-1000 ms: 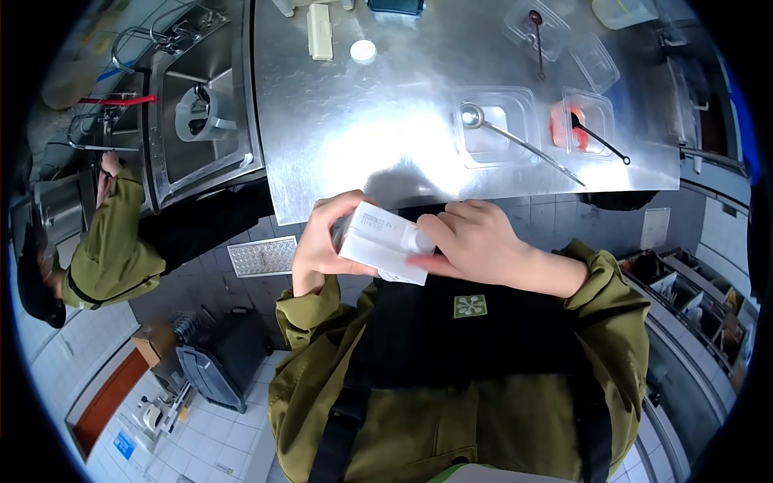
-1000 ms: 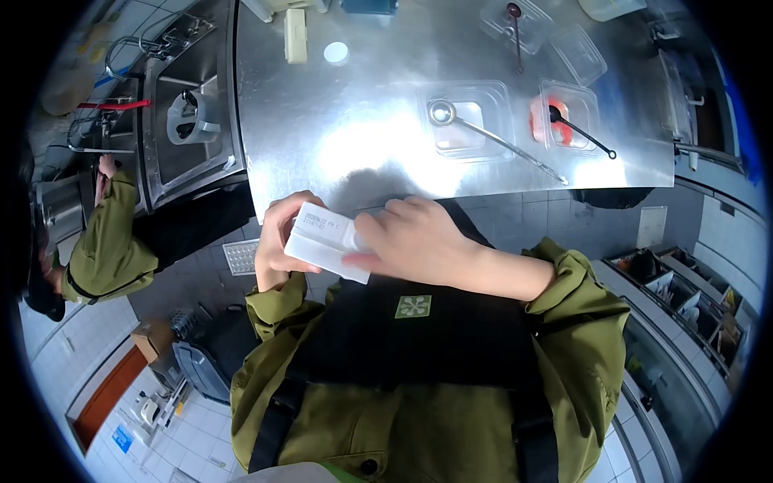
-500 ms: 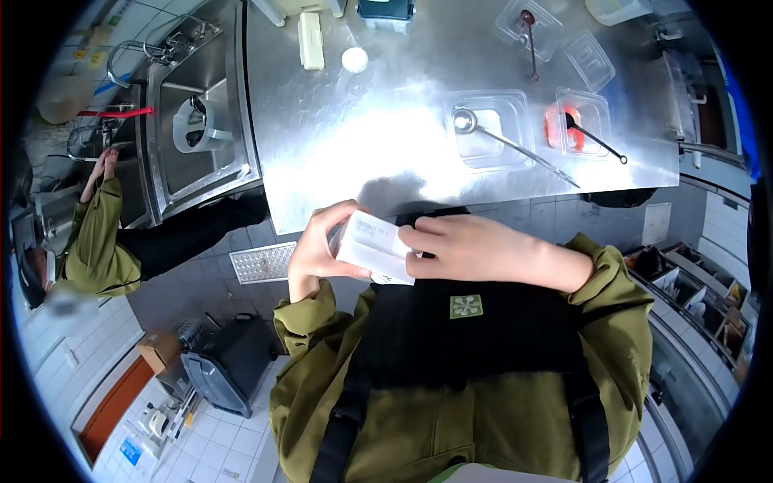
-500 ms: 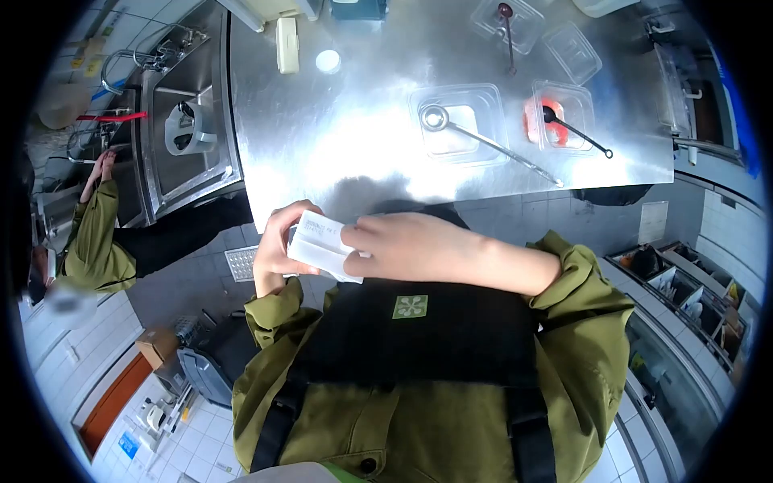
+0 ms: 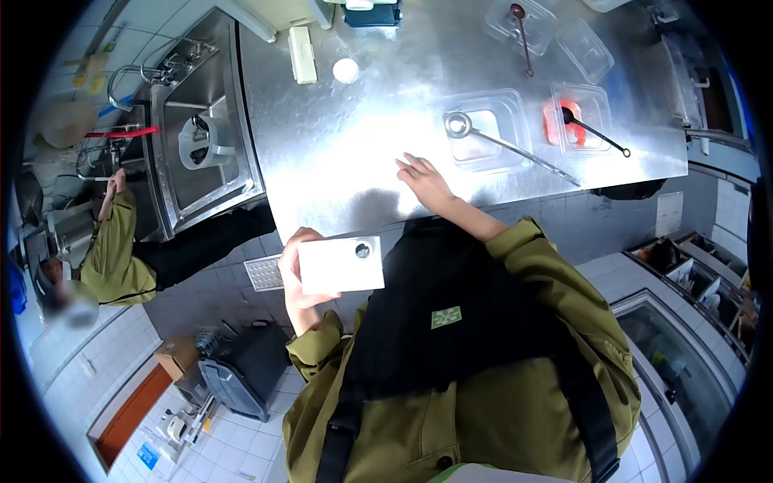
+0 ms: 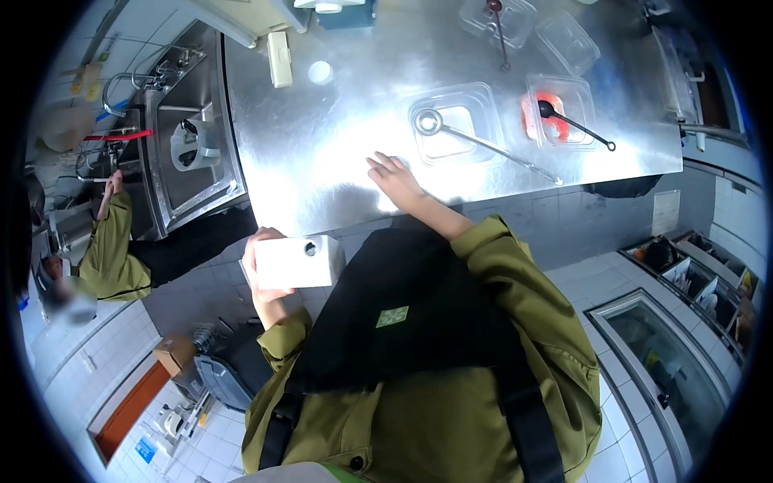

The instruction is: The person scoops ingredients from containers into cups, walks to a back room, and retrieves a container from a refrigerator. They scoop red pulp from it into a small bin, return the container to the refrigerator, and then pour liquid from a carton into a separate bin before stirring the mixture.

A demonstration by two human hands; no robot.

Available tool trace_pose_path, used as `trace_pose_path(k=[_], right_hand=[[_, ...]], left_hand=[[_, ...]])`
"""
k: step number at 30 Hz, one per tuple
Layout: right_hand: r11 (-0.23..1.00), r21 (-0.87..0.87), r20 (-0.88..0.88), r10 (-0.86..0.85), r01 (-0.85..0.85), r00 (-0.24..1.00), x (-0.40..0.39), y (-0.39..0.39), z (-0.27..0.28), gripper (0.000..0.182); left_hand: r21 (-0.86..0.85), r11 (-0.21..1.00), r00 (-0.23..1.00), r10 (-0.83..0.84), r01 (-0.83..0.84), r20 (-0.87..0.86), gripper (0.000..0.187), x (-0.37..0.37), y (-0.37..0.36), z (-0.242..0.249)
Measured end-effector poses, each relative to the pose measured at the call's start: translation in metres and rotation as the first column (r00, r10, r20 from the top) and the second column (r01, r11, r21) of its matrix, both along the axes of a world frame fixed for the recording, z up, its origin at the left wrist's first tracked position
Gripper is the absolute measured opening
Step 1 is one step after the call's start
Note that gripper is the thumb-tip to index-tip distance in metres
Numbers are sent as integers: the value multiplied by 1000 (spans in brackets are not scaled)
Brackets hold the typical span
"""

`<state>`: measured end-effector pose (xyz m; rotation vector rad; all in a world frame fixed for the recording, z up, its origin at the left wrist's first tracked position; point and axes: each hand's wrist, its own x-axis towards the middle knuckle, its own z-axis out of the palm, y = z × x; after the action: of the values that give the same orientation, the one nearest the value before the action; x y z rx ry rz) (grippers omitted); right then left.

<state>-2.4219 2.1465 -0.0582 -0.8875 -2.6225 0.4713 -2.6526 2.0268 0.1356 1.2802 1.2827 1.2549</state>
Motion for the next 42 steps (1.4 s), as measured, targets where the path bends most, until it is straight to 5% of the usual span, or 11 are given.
trace_pose_path(k=[2, 5, 8, 11, 12, 15, 16, 22, 27, 42], right_hand=[[997, 17, -28, -74, 74, 997, 2, -4, 6, 25], [937, -348, -219, -109, 27, 969, 25, -12, 72, 27], [929, -278, -368, -337, 243, 867, 89, -4, 131, 29], [802, 106, -128, -575, 588, 808, 158, 19, 169, 20], [738, 255, -16, -643, 625, 765, 176, 21, 170, 20], [743, 1, 426, -606, 669, 672, 215, 11, 146, 19], [726, -101, 413, -592, 680, 692, 220, 9, 140, 18], [545, -668, 116, -596, 507, 795, 237, -8, 140, 16], [250, -909, 43, -740, 334, 672, 254, -53, 116, 15], [217, -925, 21, -791, 312, 612, 242, -54, 131, 14]], left_hand=[[134, 990, 997, 38, -47, 69, 76, 0, -2, -10], [187, 972, 983, 120, -146, 141, 85, 14, 7, -13], [142, 938, 948, 307, -316, 81, 88, 30, 22, -6], [279, 918, 940, 322, -281, -113, 87, 21, 41, -32], [254, 923, 948, 313, -288, -60, 87, 26, 49, -34], [34, 982, 982, 186, -185, -33, 84, 55, 74, -8], [-18, 992, 991, 122, -123, -63, 83, 62, 82, -1], [-199, 978, 993, -87, 69, -82, 64, 91, 120, -11], [-279, 946, 980, -188, 165, -61, 54, 115, 147, -18], [-468, 821, 911, -406, 327, -74, 44, 136, 197, -56]])
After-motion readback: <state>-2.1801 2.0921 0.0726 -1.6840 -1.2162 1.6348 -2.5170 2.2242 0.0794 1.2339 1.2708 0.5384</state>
